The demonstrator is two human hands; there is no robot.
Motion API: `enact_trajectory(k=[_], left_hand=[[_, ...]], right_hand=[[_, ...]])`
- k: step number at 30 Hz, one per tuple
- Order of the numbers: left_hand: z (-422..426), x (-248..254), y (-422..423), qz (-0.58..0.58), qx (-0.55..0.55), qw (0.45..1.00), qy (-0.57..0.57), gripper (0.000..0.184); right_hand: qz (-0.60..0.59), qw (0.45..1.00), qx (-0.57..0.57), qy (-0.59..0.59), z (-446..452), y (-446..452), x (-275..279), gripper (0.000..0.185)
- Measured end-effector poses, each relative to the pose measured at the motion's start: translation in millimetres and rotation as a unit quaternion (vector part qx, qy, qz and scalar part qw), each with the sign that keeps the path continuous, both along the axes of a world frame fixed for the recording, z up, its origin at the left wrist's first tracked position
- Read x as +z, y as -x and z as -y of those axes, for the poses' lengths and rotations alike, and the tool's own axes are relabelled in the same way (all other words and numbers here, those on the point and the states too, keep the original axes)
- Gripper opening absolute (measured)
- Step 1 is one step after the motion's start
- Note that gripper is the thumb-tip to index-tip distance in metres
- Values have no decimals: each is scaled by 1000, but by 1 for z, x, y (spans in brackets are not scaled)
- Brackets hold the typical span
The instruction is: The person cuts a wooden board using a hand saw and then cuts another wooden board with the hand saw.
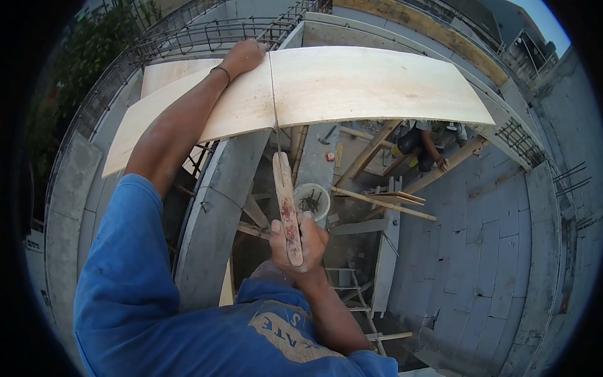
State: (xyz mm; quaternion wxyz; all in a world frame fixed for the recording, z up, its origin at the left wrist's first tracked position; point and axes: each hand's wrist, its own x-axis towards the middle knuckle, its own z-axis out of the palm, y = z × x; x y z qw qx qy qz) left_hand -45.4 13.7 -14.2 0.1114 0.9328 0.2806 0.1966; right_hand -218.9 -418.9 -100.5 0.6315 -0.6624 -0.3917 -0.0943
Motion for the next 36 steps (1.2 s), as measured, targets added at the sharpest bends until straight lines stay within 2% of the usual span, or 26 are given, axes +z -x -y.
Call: enact_trajectory(k=[5, 7, 9, 11, 13, 15, 16, 17, 20, 23, 25, 27, 30, 32, 34, 36], left_hand=[[1, -5, 0, -16, -12, 1000, 6, 47], [5, 3, 5, -9, -5, 1000, 7, 47], [12, -3, 5, -14, -12, 1000, 9, 47], [7, -4, 2, -5, -16, 1000, -2, 47], [15, 2, 9, -38, -43, 997, -47, 47], [11, 14, 8, -73, -65, 991, -89, 47], [9, 9, 6, -48, -41, 997, -41, 46], [9, 2, 6, -23, -17, 1000, 5, 46], [9, -3, 4, -5, -4, 1000, 12, 46], [12, -3, 3, 0, -8, 1000, 18, 46], [11, -1, 5, 10, -4, 1000, 23, 47], [11, -1, 7, 12, -12, 1000, 18, 47], [8, 2, 5, -17, -23, 1000, 0, 45], [10, -4, 3, -16, -24, 1000, 3, 44], [3, 3, 5, -6, -20, 1000, -3, 42], [1, -3, 2, -13, -20, 1000, -6, 41]], right_hand=[[70, 997, -30, 33, 73, 58, -53, 29], [80, 996, -28, 22, 80, 60, -54, 34], [65, 997, -21, 47, 62, 45, -33, 24], [7, 999, -4, 40, 12, 8, 10, 17], [53, 998, -18, 4, -27, -14, 18, 18], [33, 999, -17, -2, -23, -7, 10, 18], [5, 1000, -15, 7, -8, 5, 0, 18], [29, 999, -22, 27, 12, 21, -13, 19], [96, 994, -49, 26, 62, 63, -66, 22], [163, 984, -61, -44, 36, 33, -30, 18], [67, 997, -8, 36, 3, -2, 1, 20], [93, 995, -9, -14, -34, -14, 13, 21], [72, 996, -29, 36, -15, 2, -5, 14], [87, 995, -43, 5, 15, 34, -35, 13], [77, 997, -11, 10, 47, 59, -61, 14], [106, 994, -8, 26, 45, 49, -54, 14]])
